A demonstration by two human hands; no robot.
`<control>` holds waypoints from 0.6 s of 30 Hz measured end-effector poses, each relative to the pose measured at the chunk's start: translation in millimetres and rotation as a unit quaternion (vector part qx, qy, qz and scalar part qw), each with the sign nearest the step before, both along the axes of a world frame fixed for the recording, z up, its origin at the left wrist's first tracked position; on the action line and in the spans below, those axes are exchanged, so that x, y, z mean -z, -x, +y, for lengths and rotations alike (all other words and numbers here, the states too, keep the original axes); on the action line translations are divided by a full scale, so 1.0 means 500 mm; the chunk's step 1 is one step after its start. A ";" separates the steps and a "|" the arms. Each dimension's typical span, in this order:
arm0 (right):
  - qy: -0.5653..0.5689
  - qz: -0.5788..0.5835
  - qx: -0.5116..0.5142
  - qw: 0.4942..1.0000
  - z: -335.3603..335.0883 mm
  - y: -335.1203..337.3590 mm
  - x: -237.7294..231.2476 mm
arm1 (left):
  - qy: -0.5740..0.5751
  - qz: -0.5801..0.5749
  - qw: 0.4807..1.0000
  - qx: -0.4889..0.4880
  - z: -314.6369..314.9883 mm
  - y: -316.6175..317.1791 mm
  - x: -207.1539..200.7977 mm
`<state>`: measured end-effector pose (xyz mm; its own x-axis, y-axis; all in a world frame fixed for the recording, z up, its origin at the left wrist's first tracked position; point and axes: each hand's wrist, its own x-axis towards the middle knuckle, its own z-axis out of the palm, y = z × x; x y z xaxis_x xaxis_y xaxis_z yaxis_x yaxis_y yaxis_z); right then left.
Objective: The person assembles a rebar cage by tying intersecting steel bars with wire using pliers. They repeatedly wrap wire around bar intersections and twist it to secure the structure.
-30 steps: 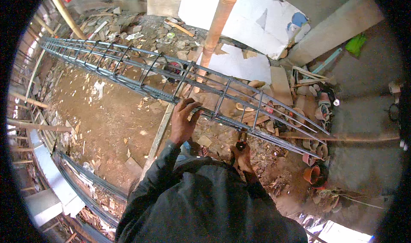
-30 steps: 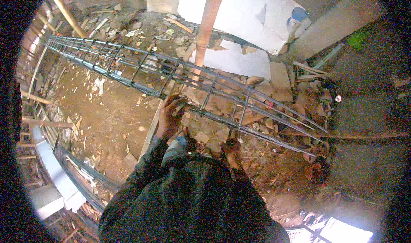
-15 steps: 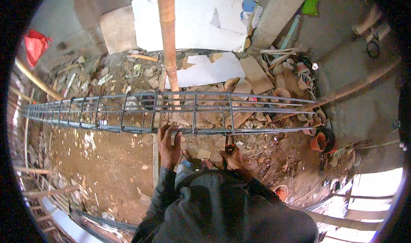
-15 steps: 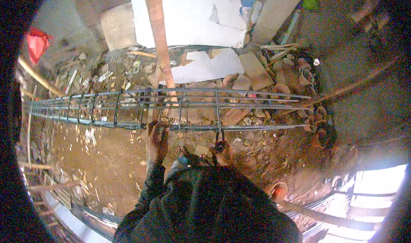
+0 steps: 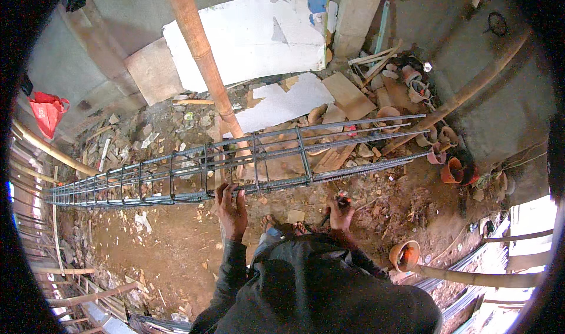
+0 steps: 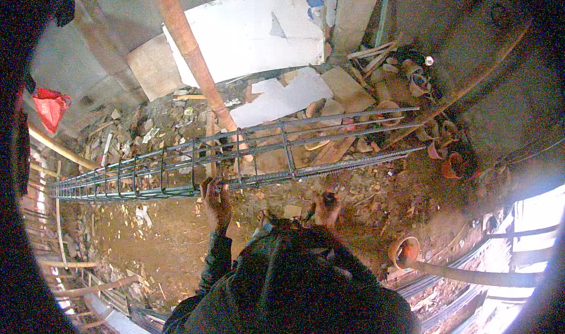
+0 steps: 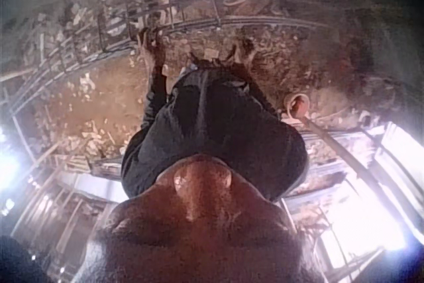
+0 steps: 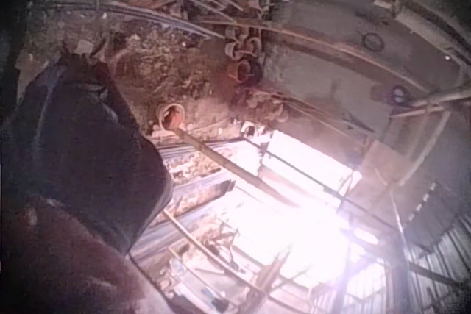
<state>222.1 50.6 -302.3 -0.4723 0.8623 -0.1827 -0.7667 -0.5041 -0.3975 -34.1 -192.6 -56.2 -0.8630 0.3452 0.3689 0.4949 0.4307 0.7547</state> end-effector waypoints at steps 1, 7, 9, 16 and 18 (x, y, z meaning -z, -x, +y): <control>0.055 0.019 0.060 0.997 0.014 -0.013 -0.007 | -0.003 -0.001 1.000 -0.001 -0.001 -0.001 0.001; -0.190 -0.313 0.131 0.921 -0.038 0.014 -0.349 | -0.055 -0.028 0.998 0.001 0.000 0.003 0.032; -0.213 -0.263 0.031 0.940 -0.072 0.058 -0.497 | -0.089 -0.059 0.994 0.013 0.003 0.010 0.045; -0.096 -0.169 -0.464 0.864 -0.125 0.254 -0.688 | -0.019 -0.012 1.000 0.016 -0.007 0.022 0.052; -0.049 -0.163 -0.442 0.881 -0.113 0.297 -0.667 | -0.036 -0.007 0.999 0.019 -0.006 0.025 0.055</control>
<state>73.4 -6.0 31.2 -0.9035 0.2034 -0.3772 0.0702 -0.7980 -0.5986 -46.3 -195.9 -83.7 -0.8550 0.3505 0.3823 0.4994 0.3572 0.7893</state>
